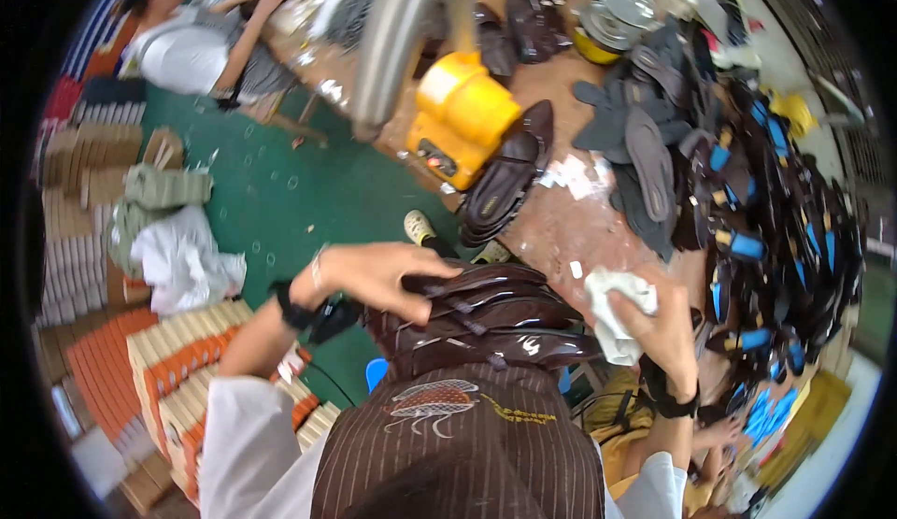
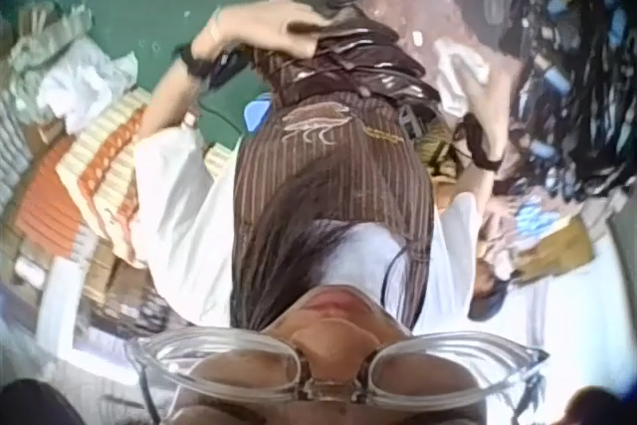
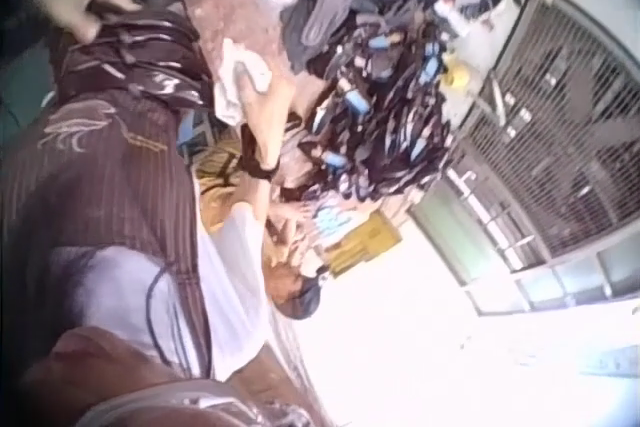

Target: Cleaning, polishing, and inserting insoles into finished shoes at a factory workstation.

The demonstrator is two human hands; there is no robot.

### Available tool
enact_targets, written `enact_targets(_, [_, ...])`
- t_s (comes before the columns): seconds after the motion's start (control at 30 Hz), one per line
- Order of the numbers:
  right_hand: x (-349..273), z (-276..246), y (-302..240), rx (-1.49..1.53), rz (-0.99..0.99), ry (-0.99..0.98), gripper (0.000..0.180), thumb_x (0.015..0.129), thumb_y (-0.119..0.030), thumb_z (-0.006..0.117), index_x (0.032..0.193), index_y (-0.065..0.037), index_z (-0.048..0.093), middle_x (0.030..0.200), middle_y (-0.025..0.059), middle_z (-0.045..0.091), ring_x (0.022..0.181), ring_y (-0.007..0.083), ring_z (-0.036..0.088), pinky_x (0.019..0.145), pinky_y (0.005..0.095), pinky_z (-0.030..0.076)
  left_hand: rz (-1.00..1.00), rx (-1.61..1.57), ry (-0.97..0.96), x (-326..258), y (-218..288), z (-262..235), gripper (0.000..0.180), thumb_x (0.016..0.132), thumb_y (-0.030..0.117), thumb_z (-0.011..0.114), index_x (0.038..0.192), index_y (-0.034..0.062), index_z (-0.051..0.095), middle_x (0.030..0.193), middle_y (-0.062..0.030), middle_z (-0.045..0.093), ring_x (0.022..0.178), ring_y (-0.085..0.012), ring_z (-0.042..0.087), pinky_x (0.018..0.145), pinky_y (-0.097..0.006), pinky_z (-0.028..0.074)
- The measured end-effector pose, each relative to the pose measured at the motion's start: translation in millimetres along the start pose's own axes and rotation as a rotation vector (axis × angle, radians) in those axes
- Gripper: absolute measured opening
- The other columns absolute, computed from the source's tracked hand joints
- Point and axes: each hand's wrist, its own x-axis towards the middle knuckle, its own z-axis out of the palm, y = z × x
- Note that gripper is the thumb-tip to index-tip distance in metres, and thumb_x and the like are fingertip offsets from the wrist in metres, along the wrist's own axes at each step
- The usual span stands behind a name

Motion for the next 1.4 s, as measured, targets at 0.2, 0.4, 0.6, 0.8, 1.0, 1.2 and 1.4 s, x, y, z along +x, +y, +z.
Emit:
enact_targets(0.2, [22.2, 81.8, -103.3, -0.324, -0.830, -0.337, 0.033, 0.072, -0.015, 0.077, 0.101, -0.005, 0.064, 0.109, 0.0126, 0.061, 0.103, 0.0305, 0.062, 0.082, 0.0400, 0.053, -0.147, -0.671, -0.160, 17.6, -16.9, -11.2, 0.098, 0.096, 0.076, 0.019, 0.150, -0.0053, 0.035, 0.157, -0.0161, 0.034, 0.143, -0.0223, 0.034, 0.119, -0.033, 0.026])
enact_targets(0.4, [28.9, 139.0, -59.5, -0.413, -1.089, -0.616, 0.043, 0.068, -0.011, 0.075, 0.109, -0.010, 0.063, 0.109, 0.0123, 0.061, 0.102, 0.0301, 0.063, 0.084, 0.0411, 0.055, -0.225, -0.527, -0.203, 8.3, -8.5, -6.1, 0.092, 0.101, 0.066, 0.008, 0.146, -0.0057, 0.043, 0.149, -0.0153, 0.045, 0.139, -0.0222, 0.040, 0.118, -0.033, 0.028])
enact_targets(0.6, [30.0, 41.8, -41.5, -0.630, -0.573, -0.386, 0.028, 0.072, -0.015, 0.078, 0.096, -0.005, 0.069, 0.082, 0.0126, 0.063, 0.082, 0.0338, 0.066, 0.073, 0.0431, 0.053, 0.002, -0.584, -0.047, -10.8, -32.6, 20.5, 0.082, 0.104, 0.058, 0.006, 0.146, -0.0021, 0.045, 0.146, -0.0123, 0.049, 0.137, -0.0211, 0.042, 0.120, -0.034, 0.026])
enact_targets(0.8, [24.2, 110.3, -80.0, -0.441, -0.889, -0.486, 0.040, 0.072, -0.016, 0.078, 0.109, -0.011, 0.065, 0.107, 0.0107, 0.064, 0.099, 0.0312, 0.065, 0.082, 0.0418, 0.054, -0.138, -0.758, -0.070, -4.7, -19.5, 20.1, 0.064, 0.110, 0.044, 0.023, 0.141, -0.0062, 0.045, 0.144, -0.0092, 0.049, 0.129, -0.0141, 0.047, 0.113, -0.030, 0.038])
enact_targets(1.0, [-5.1, 48.2, 23.7, -0.483, -0.199, -0.331, 0.025, 0.077, -0.016, 0.073, 0.099, -0.004, 0.072, 0.094, 0.0199, 0.070, 0.089, 0.0374, 0.069, 0.078, 0.0434, 0.055, 0.011, -0.424, -0.012, -15.0, -12.6, 22.6, 0.062, 0.103, 0.048, 0.047, 0.139, -0.0014, 0.053, 0.142, -0.0173, 0.054, 0.133, -0.0234, 0.048, 0.115, -0.036, 0.034])
enact_targets(1.2, [-44.1, 72.4, 4.6, -0.174, -0.415, 0.115, 0.023, 0.077, -0.024, 0.077, 0.090, -0.006, 0.070, 0.086, 0.0124, 0.064, 0.082, 0.0330, 0.066, 0.073, 0.0407, 0.054, -0.272, 0.386, 0.050, 14.4, 33.1, 48.9, 0.090, 0.066, 0.066, 0.082, 0.119, -0.0014, 0.054, 0.099, -0.0254, 0.066, 0.092, -0.0420, 0.066, 0.084, -0.045, 0.052])
enact_targets(1.4, [-71.7, 115.5, 57.5, -0.263, -0.398, 0.241, 0.013, 0.076, -0.021, 0.073, 0.081, -0.010, 0.069, 0.079, 0.0081, 0.062, 0.079, 0.0272, 0.064, 0.070, 0.0398, 0.052, -0.245, 0.670, 0.283, 33.0, 63.0, 90.9, 0.114, 0.053, 0.054, 0.090, 0.138, -0.0050, 0.044, 0.120, -0.0277, 0.058, 0.108, -0.0419, 0.059, 0.096, -0.047, 0.046])
